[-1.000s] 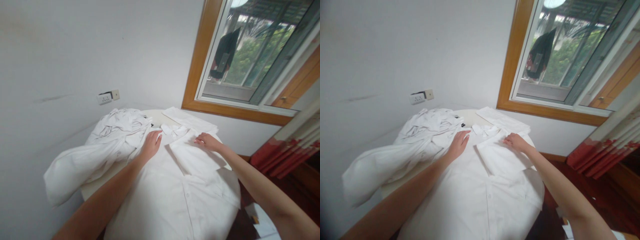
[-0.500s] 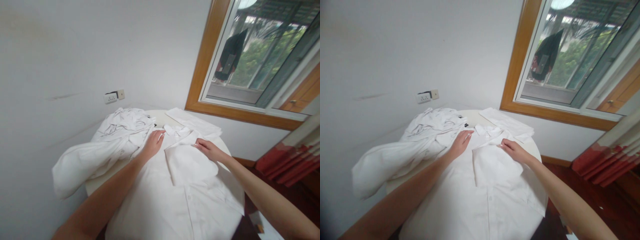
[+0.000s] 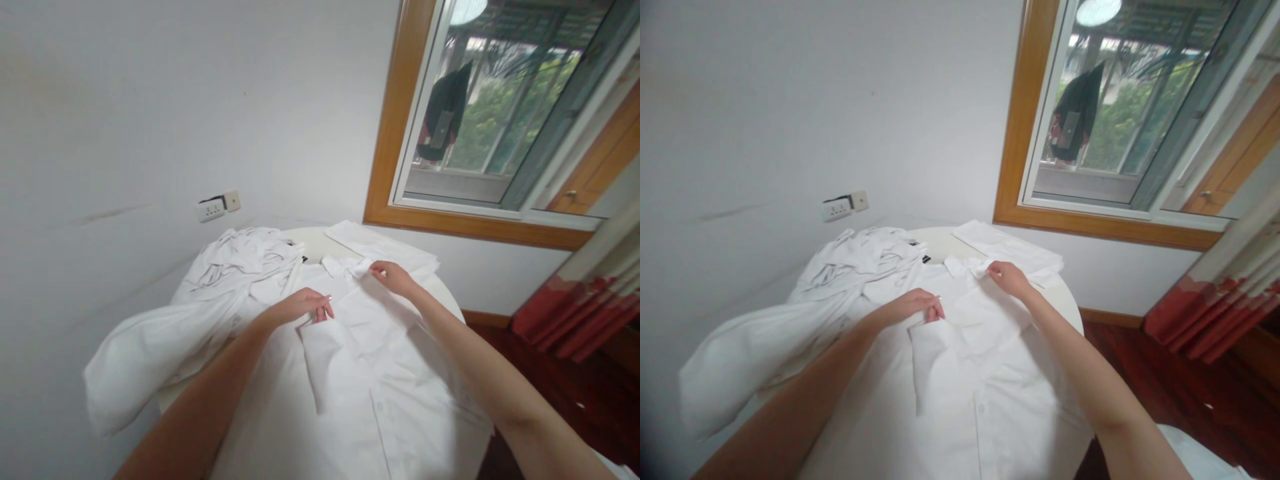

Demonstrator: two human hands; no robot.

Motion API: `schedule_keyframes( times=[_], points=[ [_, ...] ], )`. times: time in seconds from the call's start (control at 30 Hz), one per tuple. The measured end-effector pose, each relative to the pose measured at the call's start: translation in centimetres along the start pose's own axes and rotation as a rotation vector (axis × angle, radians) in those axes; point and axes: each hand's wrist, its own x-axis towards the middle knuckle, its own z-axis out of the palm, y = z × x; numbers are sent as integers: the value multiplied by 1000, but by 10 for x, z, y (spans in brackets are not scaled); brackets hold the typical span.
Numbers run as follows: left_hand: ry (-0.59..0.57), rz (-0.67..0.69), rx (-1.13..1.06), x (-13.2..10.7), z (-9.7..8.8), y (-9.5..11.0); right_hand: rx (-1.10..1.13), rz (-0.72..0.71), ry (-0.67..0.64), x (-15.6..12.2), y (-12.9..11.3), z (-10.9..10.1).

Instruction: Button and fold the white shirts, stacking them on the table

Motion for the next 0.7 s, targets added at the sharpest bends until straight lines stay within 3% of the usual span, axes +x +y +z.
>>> schedule_keyframes(
  times=[0.1,0.2,0.43,0.57,0.7],
  points=[
    [-30,-52,53,-2,0,1,-264,342,169,17,38,-2],
    [-63,-60,131,-4,5,3,-339,503,200,21,53,6],
    [-79,-65,186,-2,18,15,-416,536,286,19,58,28],
    [-155,-116,131,-2,15,16,-337,489,252,21,69,19],
    [-212,-110,100,-6,0,16,-202,566,301,19,85,5]
  ],
)
